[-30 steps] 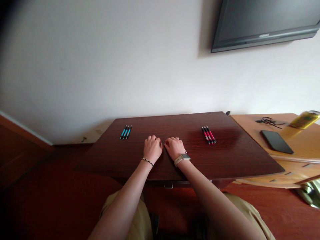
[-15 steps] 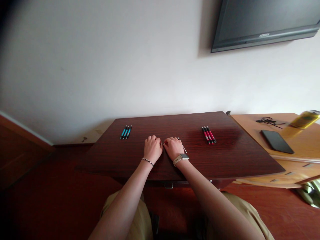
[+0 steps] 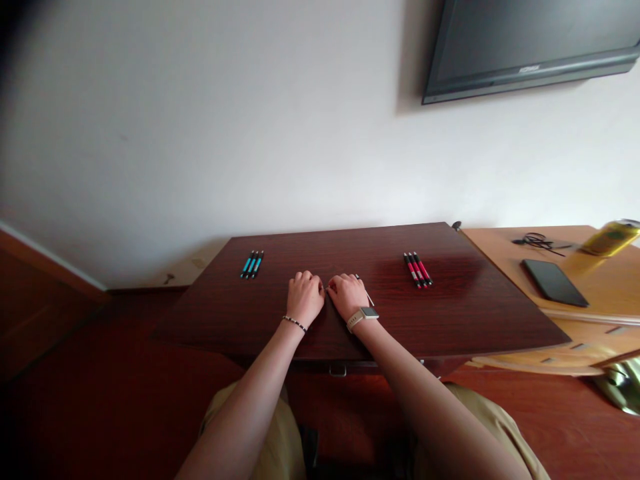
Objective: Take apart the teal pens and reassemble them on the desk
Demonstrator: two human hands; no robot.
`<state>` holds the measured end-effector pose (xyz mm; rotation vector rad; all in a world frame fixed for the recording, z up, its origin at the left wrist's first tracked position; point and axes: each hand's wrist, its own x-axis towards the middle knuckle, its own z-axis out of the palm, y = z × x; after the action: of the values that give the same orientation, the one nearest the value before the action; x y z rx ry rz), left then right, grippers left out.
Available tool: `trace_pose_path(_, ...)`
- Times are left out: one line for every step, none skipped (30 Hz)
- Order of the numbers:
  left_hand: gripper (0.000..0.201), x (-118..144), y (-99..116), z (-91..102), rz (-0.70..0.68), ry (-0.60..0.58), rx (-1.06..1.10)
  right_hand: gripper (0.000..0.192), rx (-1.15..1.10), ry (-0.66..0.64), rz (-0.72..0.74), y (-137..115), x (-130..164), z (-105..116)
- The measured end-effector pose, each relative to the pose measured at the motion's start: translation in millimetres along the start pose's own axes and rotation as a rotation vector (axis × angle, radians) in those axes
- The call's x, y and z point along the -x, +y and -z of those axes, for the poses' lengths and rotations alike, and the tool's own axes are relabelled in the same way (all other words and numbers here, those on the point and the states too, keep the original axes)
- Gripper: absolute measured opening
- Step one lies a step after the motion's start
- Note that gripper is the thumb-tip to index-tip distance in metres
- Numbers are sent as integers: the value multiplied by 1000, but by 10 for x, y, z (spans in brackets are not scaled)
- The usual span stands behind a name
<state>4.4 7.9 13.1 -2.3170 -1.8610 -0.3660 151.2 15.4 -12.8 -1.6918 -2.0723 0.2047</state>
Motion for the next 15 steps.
trace_pose_path(15, 0, -1, -4, 0, 3, 0, 16, 1, -2, 0, 2, -1, -3)
trace_pose_path(15, 0, -2, -9, -1, 5, 1, 15, 2, -3, 0, 4, -2, -6)
trace_pose_path(14, -1, -3, -15, -3, 8, 2, 15, 3, -4, 1, 6, -3, -9)
trace_pose_path(14, -2, -4, -22, -4, 11, 3, 15, 4, -2, 3, 8, -4, -10)
trace_pose_path(13, -4, -5, -28, -5, 12, 6, 15, 5, 0, 5, 10, -4, -11)
trace_pose_path(13, -5, -6, -33, -6, 13, 8, 14, 7, 1, 6, 11, -4, -11)
trace_pose_path(13, -7, -7, -37, -6, 14, 11, 14, 10, 1, 7, 12, -4, -10)
trace_pose_path(13, -8, -8, -39, -6, 13, 14, 15, 14, -1, 7, 11, -4, -9)
trace_pose_path(13, -9, -8, -40, -6, 12, 18, 15, 17, -3, 8, 10, -3, -8)
trace_pose_path(12, -10, -7, -39, -6, 11, 20, 15, 21, -5, 9, 8, -2, -6)
trace_pose_path(12, -9, -6, -37, -6, 11, 21, 15, 23, -6, 10, 7, -1, -5)
trace_pose_path(12, -9, -5, -35, -6, 10, 21, 16, 24, -5, 10, 5, 0, -3)
trace_pose_path(13, -8, -4, -32, -5, 10, 19, 16, 23, -3, 11, 4, 2, -1)
trace_pose_path(13, -7, -2, -29, -4, 10, 16, 16, 21, 0, 11, 4, 4, 0)
trace_pose_path(14, -6, -1, -26, -4, 10, 11, 16, 19, 4, 10, 4, 5, 2)
